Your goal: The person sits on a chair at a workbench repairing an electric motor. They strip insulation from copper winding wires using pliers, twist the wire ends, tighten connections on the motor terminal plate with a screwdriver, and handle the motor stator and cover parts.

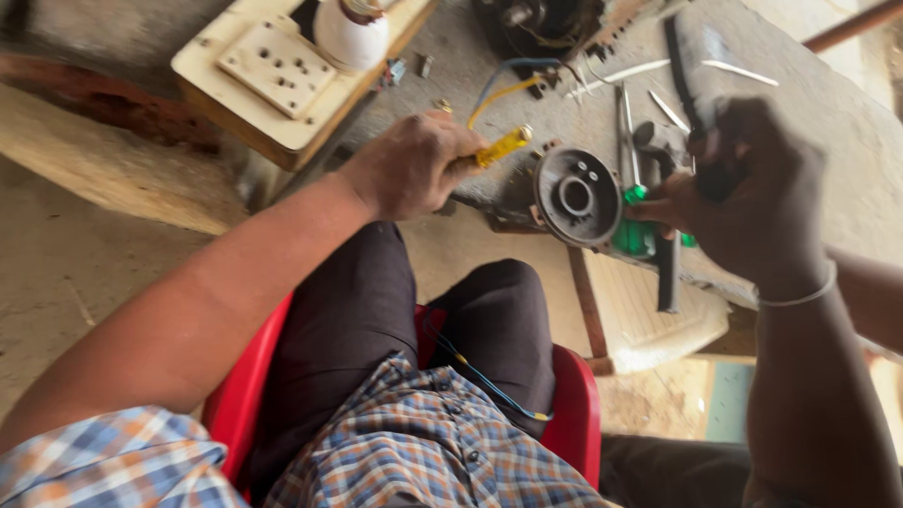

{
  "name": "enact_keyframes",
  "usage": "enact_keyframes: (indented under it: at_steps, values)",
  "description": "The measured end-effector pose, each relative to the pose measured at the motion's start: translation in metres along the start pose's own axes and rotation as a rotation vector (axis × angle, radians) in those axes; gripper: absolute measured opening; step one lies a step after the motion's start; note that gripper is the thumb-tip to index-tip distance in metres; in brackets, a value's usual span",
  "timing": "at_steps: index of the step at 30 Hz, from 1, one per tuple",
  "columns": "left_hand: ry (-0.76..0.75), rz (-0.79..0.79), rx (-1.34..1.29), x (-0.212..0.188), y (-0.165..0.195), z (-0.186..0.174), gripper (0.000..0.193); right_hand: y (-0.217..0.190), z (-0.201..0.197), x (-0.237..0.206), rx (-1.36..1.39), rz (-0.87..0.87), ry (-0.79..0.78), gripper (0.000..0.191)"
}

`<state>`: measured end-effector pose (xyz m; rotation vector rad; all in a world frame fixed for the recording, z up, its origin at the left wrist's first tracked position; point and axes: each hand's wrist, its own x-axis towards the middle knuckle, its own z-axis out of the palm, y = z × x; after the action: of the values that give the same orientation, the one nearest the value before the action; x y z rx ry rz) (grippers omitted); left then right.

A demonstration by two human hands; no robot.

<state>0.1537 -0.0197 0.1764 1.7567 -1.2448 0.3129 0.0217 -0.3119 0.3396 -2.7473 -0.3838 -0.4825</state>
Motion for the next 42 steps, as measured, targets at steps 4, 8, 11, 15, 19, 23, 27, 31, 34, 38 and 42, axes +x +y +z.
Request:
enact_keyframes:
  at_steps: [4,8,11,15,19,23,27,31,34,38,42]
  values:
    - [0.015,-0.027,0.003,-0.001,0.001,0.000,0.021,-0.013,0.029,0.003,-0.054,-0.003,-0.065,0.041]
    - [-0.034,-0.088,0.025,-0.002,0.003,0.001,0.020,-0.031,0.045,0.008,-0.070,-0.086,-0.097,0.038]
    - [-0.037,-0.072,0.047,-0.001,0.002,0.000,0.020,-0.039,0.049,0.012,-0.039,-0.004,-0.115,0.039]
    - [-0.020,-0.048,0.056,-0.002,0.001,0.000,0.023,-0.045,0.049,0.016,-0.020,-0.049,-0.140,0.039]
    - [-0.015,-0.064,0.042,-0.003,0.002,0.000,0.020,-0.049,0.049,0.017,-0.053,-0.059,-0.142,0.038]
    - [-0.008,-0.078,0.037,-0.001,0.002,0.000,0.021,-0.050,0.049,0.017,-0.030,-0.028,-0.138,0.038]
    - [-0.034,-0.097,0.036,-0.002,0.003,-0.001,0.019,-0.047,0.050,0.017,-0.042,-0.050,-0.133,0.035]
    - [-0.008,-0.091,0.071,-0.002,0.006,-0.001,0.019,-0.044,0.049,0.016,-0.040,-0.026,-0.135,0.037]
    - [-0.051,-0.130,0.085,-0.001,0.007,-0.002,0.016,-0.045,0.047,0.015,-0.043,-0.022,-0.131,0.038]
    - [-0.070,-0.156,0.096,0.000,0.009,-0.002,0.021,-0.046,0.044,0.017,-0.043,-0.025,-0.130,0.043]
    - [-0.062,-0.137,0.108,0.001,0.009,-0.001,0.025,-0.047,0.042,0.017,-0.058,-0.006,-0.150,0.043]
